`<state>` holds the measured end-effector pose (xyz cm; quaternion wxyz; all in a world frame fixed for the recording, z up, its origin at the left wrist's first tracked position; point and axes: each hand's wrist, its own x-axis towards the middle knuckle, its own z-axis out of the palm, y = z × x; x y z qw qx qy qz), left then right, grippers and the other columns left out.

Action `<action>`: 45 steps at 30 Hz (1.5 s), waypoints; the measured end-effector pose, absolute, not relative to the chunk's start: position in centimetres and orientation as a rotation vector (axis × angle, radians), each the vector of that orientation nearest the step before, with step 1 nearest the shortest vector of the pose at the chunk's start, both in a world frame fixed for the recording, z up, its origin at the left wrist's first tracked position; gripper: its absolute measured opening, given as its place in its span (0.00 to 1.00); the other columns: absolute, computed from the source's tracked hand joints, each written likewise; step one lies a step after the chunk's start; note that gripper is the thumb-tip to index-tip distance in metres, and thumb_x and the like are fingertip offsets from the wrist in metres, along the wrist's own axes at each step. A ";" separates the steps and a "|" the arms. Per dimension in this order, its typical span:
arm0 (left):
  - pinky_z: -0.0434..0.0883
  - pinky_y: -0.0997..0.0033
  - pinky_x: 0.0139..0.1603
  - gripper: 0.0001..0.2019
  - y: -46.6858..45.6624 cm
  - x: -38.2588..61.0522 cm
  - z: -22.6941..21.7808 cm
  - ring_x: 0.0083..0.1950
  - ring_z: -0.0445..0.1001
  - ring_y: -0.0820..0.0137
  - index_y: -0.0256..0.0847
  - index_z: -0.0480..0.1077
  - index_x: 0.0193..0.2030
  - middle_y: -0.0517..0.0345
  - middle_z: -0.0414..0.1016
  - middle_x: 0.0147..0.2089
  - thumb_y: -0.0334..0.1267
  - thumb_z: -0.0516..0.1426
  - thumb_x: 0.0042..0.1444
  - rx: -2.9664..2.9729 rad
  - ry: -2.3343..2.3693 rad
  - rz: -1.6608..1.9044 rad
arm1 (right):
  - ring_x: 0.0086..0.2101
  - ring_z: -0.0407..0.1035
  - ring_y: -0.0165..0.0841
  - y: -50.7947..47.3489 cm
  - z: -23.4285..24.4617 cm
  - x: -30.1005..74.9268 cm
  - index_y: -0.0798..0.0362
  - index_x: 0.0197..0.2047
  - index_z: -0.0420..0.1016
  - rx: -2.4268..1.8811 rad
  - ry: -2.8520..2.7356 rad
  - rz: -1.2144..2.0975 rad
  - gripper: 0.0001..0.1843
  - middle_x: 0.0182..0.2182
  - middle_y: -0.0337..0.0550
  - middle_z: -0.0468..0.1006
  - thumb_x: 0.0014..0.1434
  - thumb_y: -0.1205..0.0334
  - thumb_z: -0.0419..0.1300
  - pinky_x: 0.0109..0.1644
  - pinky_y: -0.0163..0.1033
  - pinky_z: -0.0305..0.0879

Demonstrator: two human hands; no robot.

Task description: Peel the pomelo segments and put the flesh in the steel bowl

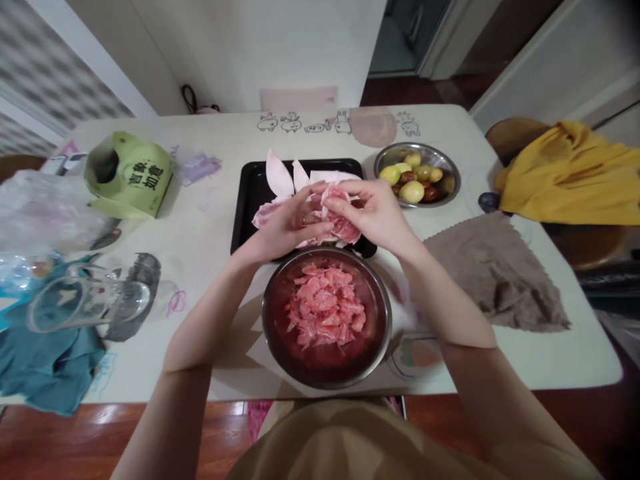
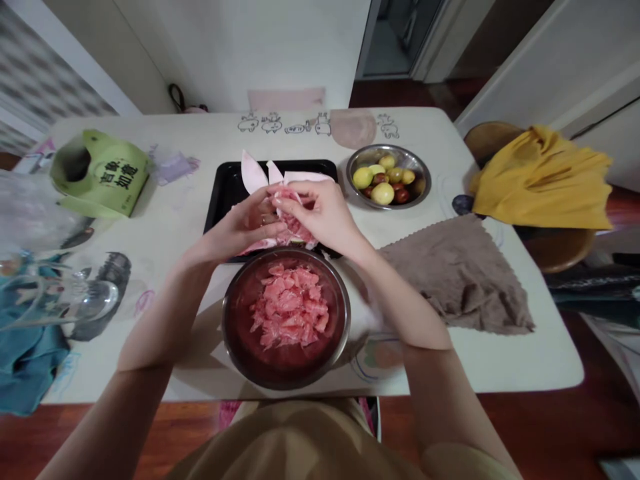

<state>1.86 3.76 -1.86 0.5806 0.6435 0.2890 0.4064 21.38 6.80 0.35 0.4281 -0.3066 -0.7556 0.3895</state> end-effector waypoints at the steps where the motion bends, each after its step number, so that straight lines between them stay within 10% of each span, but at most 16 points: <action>1: 0.81 0.54 0.57 0.30 3.9 1.9 -2.3 0.58 0.79 0.56 0.47 0.64 0.68 0.46 0.76 0.59 0.43 0.66 0.61 1.493 0.671 0.960 | 0.37 0.77 0.34 7.1 0.0 21.4 0.51 0.42 0.86 -0.759 -1.885 0.985 0.18 0.38 0.42 0.86 0.63 0.45 0.65 0.42 0.38 0.71; 9: 0.81 0.58 0.56 0.33 3.7 2.7 -3.7 0.53 0.82 0.62 0.48 0.55 0.74 0.48 0.79 0.55 0.43 0.61 0.66 1.653 0.850 1.184 | 0.42 0.74 0.36 7.9 -1.5 21.1 0.44 0.43 0.86 -0.720 -1.956 0.782 0.07 0.39 0.40 0.83 0.63 0.56 0.66 0.50 0.44 0.70; 16: 0.83 0.68 0.46 0.29 3.3 2.7 -3.8 0.45 0.80 0.69 0.50 0.60 0.72 0.48 0.76 0.58 0.41 0.60 0.66 1.644 0.960 1.313 | 0.51 0.72 0.39 7.9 -0.1 22.2 0.41 0.60 0.78 -0.706 -2.004 0.685 0.20 0.52 0.41 0.83 0.65 0.57 0.65 0.58 0.48 0.69; 24: 0.84 0.73 0.37 0.13 2.9 1.8 -1.9 0.37 0.77 0.74 0.44 0.71 0.53 0.56 0.73 0.46 0.41 0.62 0.63 1.476 1.026 1.417 | 0.37 0.74 0.37 7.5 0.1 23.1 0.50 0.38 0.84 -0.876 -1.935 0.322 0.06 0.33 0.41 0.84 0.64 0.66 0.64 0.45 0.45 0.70; 45: 0.82 0.75 0.38 0.15 0.6 2.9 -1.3 0.47 0.81 0.67 0.44 0.68 0.52 0.55 0.77 0.45 0.41 0.65 0.62 1.743 1.326 1.477 | 0.45 0.74 0.41 6.0 -1.6 21.2 0.47 0.48 0.80 -0.584 -1.855 -0.181 0.14 0.39 0.43 0.84 0.61 0.71 0.65 0.46 0.49 0.75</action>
